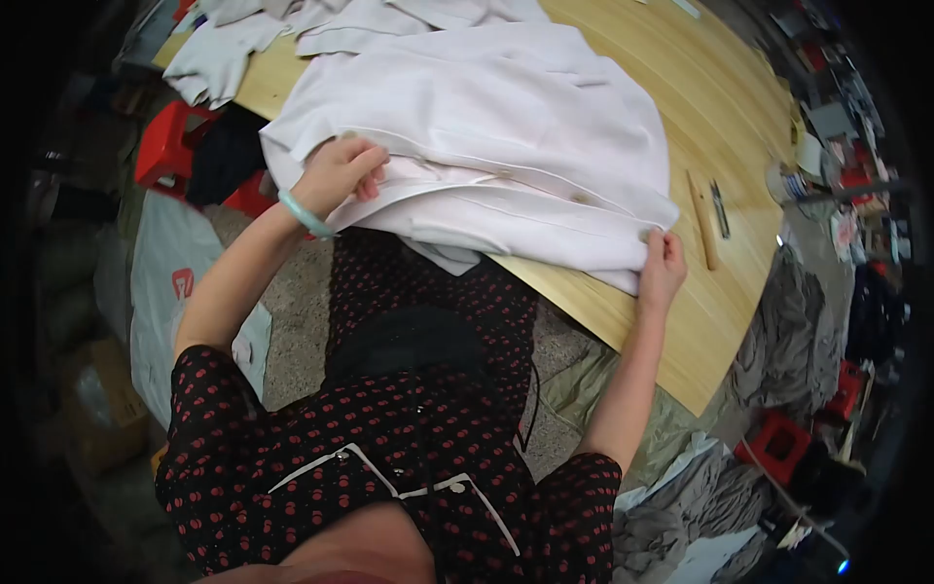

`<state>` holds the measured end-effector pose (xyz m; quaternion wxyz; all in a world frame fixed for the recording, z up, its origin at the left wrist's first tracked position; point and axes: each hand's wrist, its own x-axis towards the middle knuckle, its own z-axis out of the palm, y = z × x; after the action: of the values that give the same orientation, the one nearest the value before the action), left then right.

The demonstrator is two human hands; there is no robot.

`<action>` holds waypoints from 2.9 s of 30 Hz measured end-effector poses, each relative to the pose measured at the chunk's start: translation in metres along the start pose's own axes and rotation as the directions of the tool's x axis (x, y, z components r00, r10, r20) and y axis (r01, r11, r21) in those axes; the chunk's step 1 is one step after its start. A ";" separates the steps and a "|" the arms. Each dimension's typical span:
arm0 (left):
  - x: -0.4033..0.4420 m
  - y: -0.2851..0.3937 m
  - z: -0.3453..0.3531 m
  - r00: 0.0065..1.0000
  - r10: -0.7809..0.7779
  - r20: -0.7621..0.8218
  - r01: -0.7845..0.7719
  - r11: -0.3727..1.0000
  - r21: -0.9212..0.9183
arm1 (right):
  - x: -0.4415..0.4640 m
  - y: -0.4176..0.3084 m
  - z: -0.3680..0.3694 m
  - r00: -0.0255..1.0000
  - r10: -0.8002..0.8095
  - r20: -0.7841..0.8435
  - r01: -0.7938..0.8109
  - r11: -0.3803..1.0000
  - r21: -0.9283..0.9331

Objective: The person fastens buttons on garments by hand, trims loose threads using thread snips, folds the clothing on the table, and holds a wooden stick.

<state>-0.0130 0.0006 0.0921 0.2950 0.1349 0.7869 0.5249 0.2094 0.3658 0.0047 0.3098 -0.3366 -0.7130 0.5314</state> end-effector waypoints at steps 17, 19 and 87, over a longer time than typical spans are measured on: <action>0.034 -0.049 0.047 0.971 -0.230 -0.063 0.065 0.509 -0.858 | 0.134 0.018 -0.082 0.970 -0.231 -0.074 0.096 0.646 -0.757; 0.029 -0.047 0.046 0.968 -0.239 -0.073 0.063 0.517 -0.854 | 0.163 0.035 -0.090 0.979 -0.204 0.027 0.140 0.563 -0.814; 0.042 -0.040 0.054 0.953 0.269 0.138 -0.016 0.499 -0.867 | -0.049 -0.102 0.191 0.650 -0.607 0.457 0.678 0.735 0.011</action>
<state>-0.0093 0.0462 0.0281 0.3764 0.1025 0.3655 0.8451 0.0696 0.2001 0.0525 0.2842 0.0409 -0.8760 0.3876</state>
